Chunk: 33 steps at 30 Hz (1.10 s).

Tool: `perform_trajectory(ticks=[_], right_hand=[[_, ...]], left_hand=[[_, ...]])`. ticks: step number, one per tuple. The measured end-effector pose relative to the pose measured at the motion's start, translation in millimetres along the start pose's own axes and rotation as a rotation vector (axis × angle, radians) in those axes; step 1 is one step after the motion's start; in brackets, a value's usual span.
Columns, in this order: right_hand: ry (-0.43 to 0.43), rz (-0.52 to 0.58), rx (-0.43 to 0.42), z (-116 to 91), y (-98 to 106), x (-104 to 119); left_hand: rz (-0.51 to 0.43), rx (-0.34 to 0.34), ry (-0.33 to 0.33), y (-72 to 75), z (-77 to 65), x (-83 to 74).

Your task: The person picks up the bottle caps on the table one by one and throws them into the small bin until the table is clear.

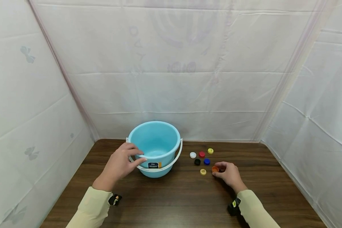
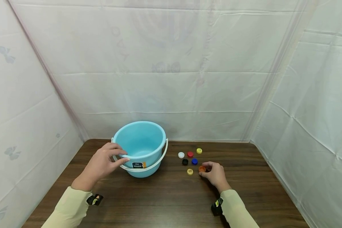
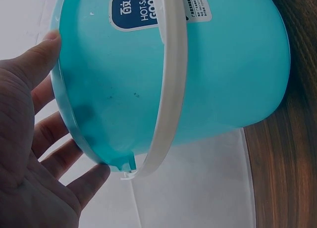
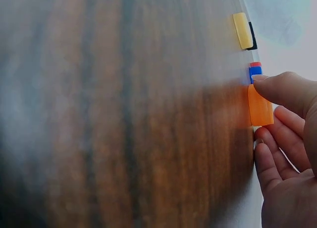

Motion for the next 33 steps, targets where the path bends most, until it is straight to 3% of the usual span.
perform_trajectory(ticks=[33], right_hand=[[-0.021,0.002,0.005,0.9,0.8,2.6]], left_hand=[[0.006,-0.003,-0.002,0.0,0.2,1.3]])
Point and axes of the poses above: each hand's wrist, its own z-axis towards the middle knuckle, its own y-axis out of the back of the hand, x = y × z, the point moved 2 cm from there along z, towards the middle knuckle, and after that the axes turned 15 degrees about x, right-handed, at the moved point
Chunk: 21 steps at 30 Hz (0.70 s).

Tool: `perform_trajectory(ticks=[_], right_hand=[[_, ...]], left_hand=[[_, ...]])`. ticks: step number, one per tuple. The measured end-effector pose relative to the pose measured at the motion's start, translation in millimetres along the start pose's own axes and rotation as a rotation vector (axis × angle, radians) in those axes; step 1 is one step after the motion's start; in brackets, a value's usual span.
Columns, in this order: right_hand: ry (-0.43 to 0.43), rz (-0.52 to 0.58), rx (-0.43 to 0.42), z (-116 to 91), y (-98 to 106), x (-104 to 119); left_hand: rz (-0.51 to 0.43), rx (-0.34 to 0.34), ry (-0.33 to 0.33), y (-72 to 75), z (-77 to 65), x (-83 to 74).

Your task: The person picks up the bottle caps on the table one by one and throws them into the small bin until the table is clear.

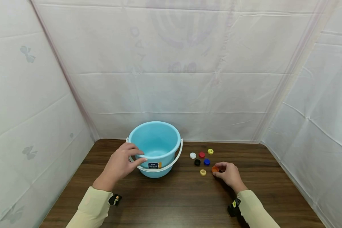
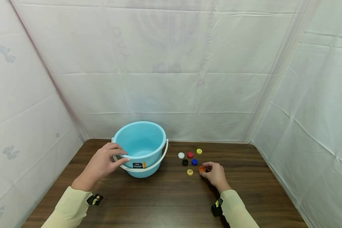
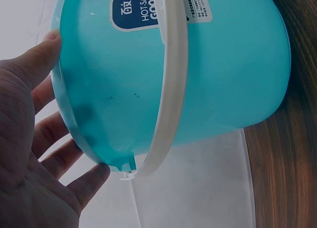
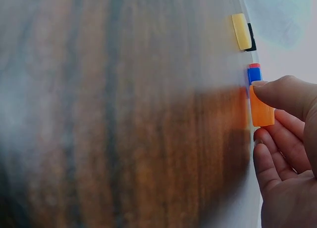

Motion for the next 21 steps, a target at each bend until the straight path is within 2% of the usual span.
perform_trajectory(ticks=[9,21], right_hand=[[0.006,0.020,-0.002,-0.1,1.4,3.2],[0.013,0.102,0.003,1.0,0.9,10.8]], left_hand=[[-0.004,0.002,0.003,-0.4,0.1,-0.4],[-0.002,0.003,0.007,0.3,0.3,-0.4]])
Point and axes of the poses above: each hand's wrist, its own z-axis towards the middle knuckle, its own y-axis out of the back of the hand, x = y × z, the point moved 2 cm from there along z, towards the middle knuckle, and after that the axes turned 15 degrees about x, right-handed, at the moved point
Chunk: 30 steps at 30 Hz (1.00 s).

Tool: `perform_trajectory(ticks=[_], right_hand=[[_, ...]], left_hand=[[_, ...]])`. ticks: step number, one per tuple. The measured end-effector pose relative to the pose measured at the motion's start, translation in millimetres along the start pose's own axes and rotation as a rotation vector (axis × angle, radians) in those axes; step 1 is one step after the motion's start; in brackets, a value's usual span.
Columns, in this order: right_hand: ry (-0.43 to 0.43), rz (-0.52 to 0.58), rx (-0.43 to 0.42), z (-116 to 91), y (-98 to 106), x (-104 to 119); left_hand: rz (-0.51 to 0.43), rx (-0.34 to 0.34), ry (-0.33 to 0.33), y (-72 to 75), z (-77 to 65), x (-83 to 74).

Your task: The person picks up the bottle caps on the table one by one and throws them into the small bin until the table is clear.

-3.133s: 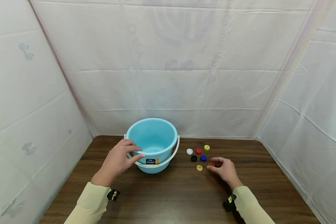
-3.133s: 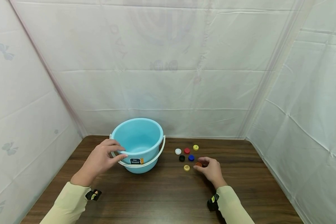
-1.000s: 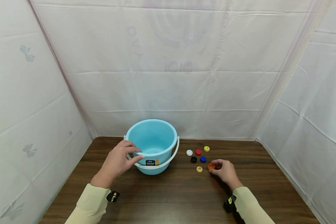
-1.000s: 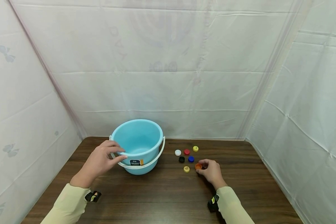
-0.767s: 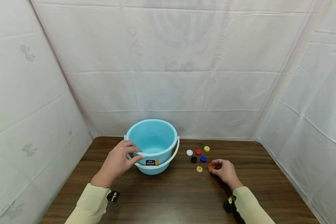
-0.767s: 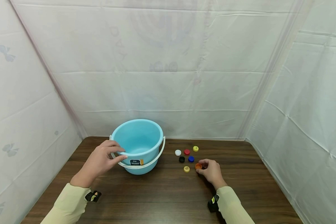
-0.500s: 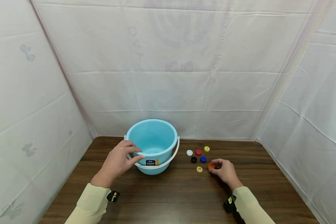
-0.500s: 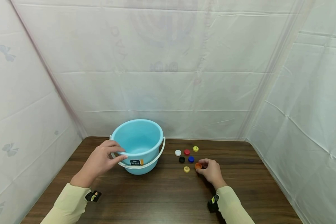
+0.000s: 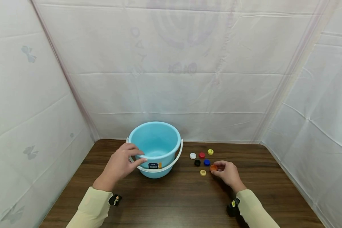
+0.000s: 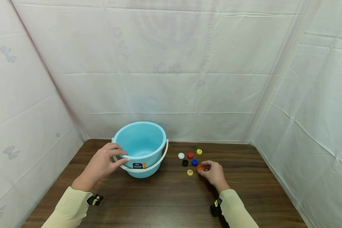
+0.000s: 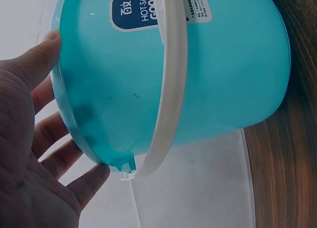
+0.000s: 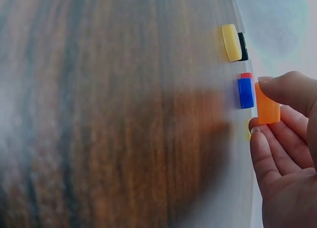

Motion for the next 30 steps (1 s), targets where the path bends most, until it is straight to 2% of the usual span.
perform_trajectory(ticks=[17,30], right_hand=[[0.029,0.002,-0.029,0.7,-2.0,8.5],[0.036,0.104,-0.041,0.5,-0.8,19.8]], left_hand=[[-0.002,0.000,-0.001,-1.2,-0.5,1.2],[0.007,-0.012,-0.012,-0.4,-1.0,0.8]])
Point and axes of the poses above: each hand's wrist, its own z-axis towards the middle knuckle, its own y-axis out of the back of the hand, x = y × z, the point moved 2 cm from there along z, towards the middle knuckle, and after that the axes turned 15 degrees about x, right-handed, at the moved point
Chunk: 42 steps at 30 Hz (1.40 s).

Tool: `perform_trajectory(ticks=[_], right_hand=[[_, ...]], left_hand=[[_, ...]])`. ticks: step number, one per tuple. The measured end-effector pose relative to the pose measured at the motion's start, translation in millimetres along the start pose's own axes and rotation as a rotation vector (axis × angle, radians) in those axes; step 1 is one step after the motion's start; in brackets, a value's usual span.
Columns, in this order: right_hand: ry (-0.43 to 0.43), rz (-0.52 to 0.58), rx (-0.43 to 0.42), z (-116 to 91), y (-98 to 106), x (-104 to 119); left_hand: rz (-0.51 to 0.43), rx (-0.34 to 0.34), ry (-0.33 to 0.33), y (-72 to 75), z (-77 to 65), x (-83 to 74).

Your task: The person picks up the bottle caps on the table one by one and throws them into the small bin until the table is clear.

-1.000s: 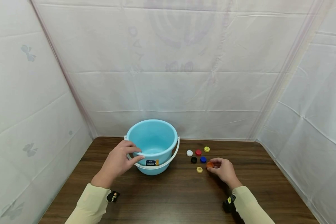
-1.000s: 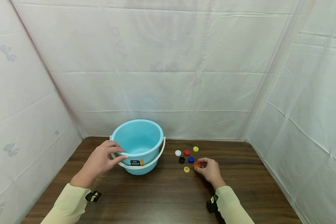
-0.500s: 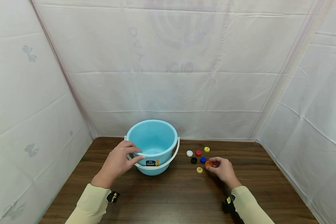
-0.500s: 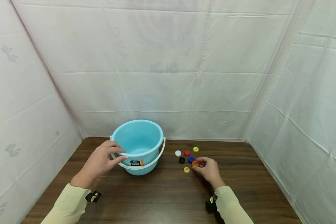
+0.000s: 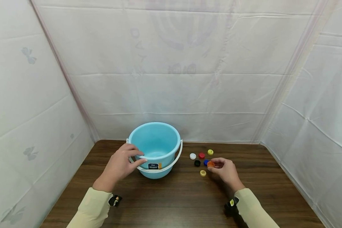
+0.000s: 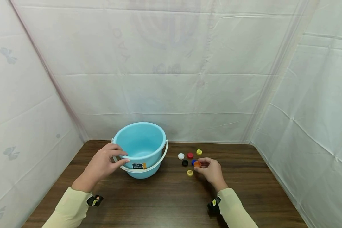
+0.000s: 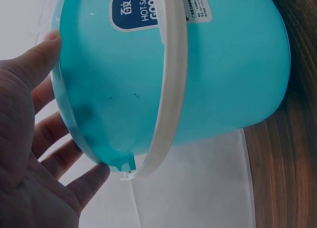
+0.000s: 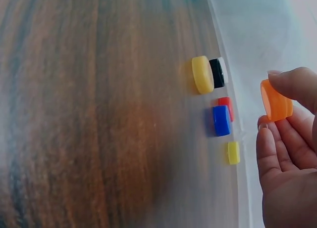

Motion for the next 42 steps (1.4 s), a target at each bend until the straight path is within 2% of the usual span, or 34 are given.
perform_trajectory(ticks=[22,32,42], right_hand=[[0.060,0.053,0.011,-0.2,1.3,19.1],[0.058,0.152,0.043,-1.5,0.4,31.9],[0.096,0.178,0.059,-0.7,-2.7,42.7]], left_hand=[[0.002,-0.001,-0.001,0.7,0.8,-0.2],[0.001,-0.002,-0.002,0.0,0.3,0.4],[-0.007,0.009,0.011,-0.1,-0.2,-0.6]])
Point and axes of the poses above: each hand's wrist, its own z-axis towards the middle knuckle, its own y-axis out of the back of the hand, x = y × z, the point moved 2 cm from there along z, towards the middle knuckle, and after that the axes turned 15 degrees about x, right-handed, at the moved point
